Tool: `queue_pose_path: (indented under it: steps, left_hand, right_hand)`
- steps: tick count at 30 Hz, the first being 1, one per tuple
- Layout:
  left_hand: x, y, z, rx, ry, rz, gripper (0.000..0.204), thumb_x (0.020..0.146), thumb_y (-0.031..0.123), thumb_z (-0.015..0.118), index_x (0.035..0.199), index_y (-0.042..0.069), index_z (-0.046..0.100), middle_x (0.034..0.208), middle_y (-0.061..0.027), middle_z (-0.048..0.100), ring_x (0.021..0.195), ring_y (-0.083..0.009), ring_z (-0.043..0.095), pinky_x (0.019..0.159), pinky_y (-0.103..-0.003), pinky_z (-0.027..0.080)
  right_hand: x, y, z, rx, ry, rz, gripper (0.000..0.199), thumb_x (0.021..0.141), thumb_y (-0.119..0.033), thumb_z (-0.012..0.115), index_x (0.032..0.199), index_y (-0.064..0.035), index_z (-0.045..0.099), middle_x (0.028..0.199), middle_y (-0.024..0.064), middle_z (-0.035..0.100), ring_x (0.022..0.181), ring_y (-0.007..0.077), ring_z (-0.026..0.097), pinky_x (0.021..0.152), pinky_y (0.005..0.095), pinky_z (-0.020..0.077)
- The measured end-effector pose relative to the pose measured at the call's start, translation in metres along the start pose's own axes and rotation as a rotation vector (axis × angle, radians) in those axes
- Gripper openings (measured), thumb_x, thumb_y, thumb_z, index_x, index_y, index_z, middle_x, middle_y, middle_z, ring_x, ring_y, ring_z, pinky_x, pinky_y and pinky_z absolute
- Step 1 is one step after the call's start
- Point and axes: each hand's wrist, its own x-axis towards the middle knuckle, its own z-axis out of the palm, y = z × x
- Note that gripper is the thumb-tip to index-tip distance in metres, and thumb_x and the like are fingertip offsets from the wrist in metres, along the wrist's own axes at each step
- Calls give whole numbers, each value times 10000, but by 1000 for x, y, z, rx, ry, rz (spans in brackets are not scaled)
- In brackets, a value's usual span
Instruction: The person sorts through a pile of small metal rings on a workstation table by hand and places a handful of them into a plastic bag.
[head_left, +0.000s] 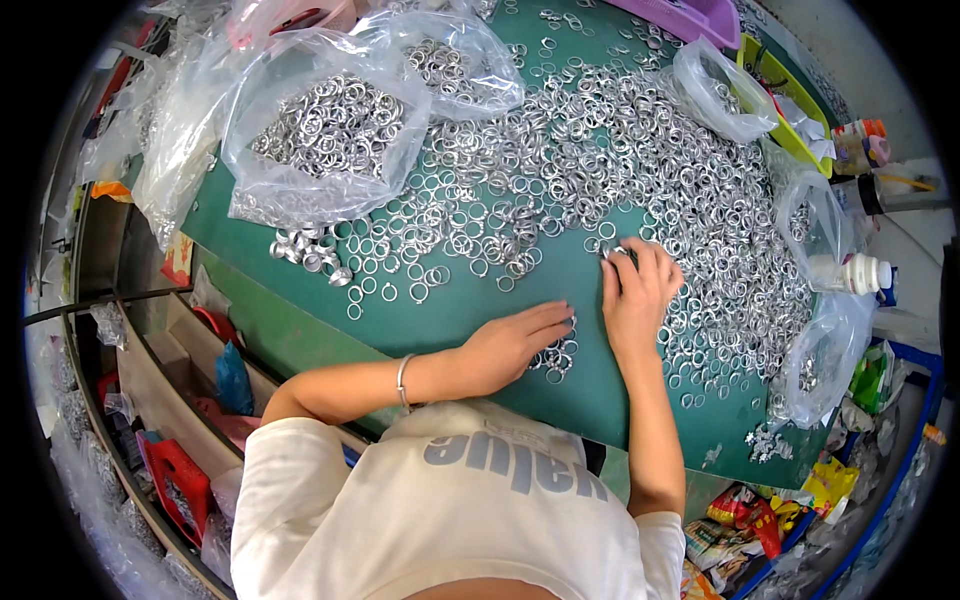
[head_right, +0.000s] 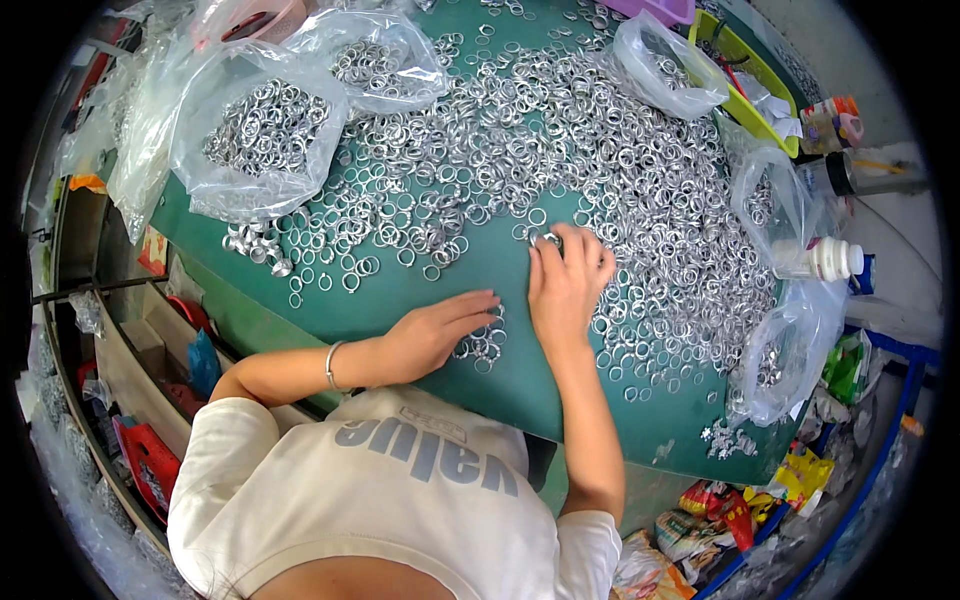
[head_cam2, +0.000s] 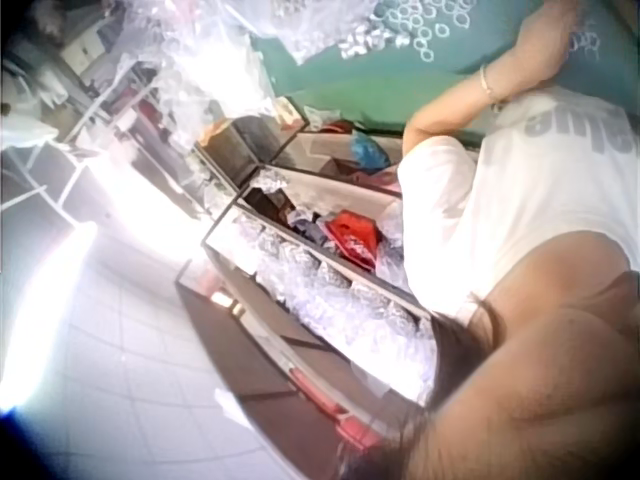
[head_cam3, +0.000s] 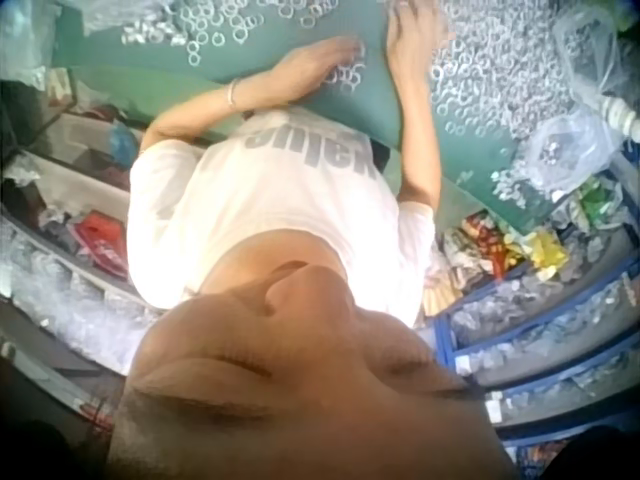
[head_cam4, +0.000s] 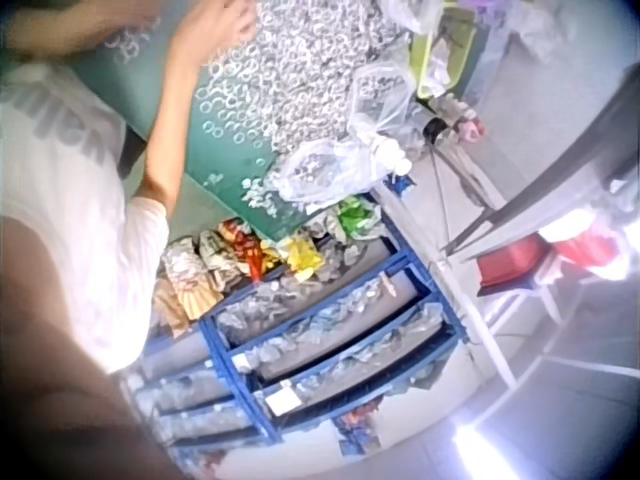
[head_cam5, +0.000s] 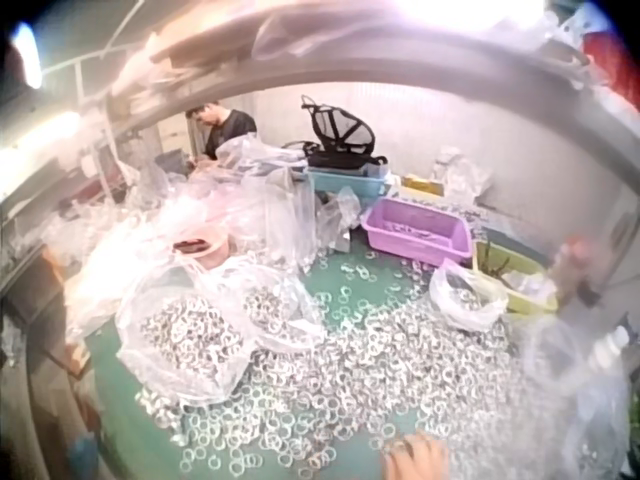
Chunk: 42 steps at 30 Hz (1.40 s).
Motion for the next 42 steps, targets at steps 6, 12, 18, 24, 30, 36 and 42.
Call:
queue_pose_path:
  steps: [6, 12, 18, 24, 30, 36, 42]
  left_hand:
    - [1, -11, -11, 9, 109, -57, 436, 756, -93, 568, 1182, -3, 590, 1325, -157, 531, 1214, -333, 525, 983, -407, 465]
    - [14, -25, -27, 404, 121, -32, 411, 751, -39, 598, 1161, -23, 599, 1392, -155, 480, 1319, -341, 422, 1078, -505, 346]
    - [9, -51, -45, 524, 167, -56, 423, 738, -66, 552, 1155, -25, 607, 1420, -150, 460, 1354, -347, 389, 1116, -540, 286]
    - [54, -34, -22, 510, 220, 54, 384, 755, -3, 586, 1139, 13, 605, 1258, -127, 532, 1161, -280, 501, 943, -422, 362]
    - [79, -41, -10, 528, 164, 64, 259, 778, 57, 604, 1033, 35, 646, 1039, -78, 549, 985, -228, 504, 818, -380, 351]
    - [48, -44, -22, 623, 250, -59, 222, 763, 76, 671, 983, 62, 651, 1058, -56, 553, 981, -225, 505, 802, -380, 351]
    - [41, -51, -45, 657, 321, -193, 325, 804, 108, 676, 1119, 47, 623, 1130, -71, 541, 992, -248, 500, 795, -392, 356]
  right_hand:
    - [-36, -4, -35, 127, -165, -18, 155, 755, -36, 703, 902, -51, 657, 1081, 76, 594, 1048, 285, 543, 904, 431, 373]
    - [-26, 0, -32, 87, -10, 156, 201, 784, -48, 692, 980, -46, 646, 1054, 103, 600, 1007, 283, 555, 898, 418, 379]
    - [-30, 8, -25, -77, -126, 51, 200, 800, -59, 672, 999, -67, 650, 1148, 100, 554, 1079, 293, 495, 921, 454, 346]
    - [-1, 2, -18, -19, -73, 18, 339, 815, -98, 668, 1151, -87, 622, 1207, 93, 534, 1157, 302, 473, 976, 486, 328]
    - [-10, 26, -20, -243, -54, 70, 206, 820, -111, 665, 1022, -68, 652, 1236, 105, 534, 1233, 339, 436, 1022, 547, 269]
    - [-3, -5, -11, -94, -152, -15, 324, 829, -114, 656, 1142, -47, 608, 1274, 120, 510, 1261, 353, 406, 1033, 552, 269]
    - [-49, -25, -43, -67, -431, -29, 383, 841, -148, 663, 1192, -20, 579, 1286, 136, 495, 1277, 352, 396, 1046, 581, 255]
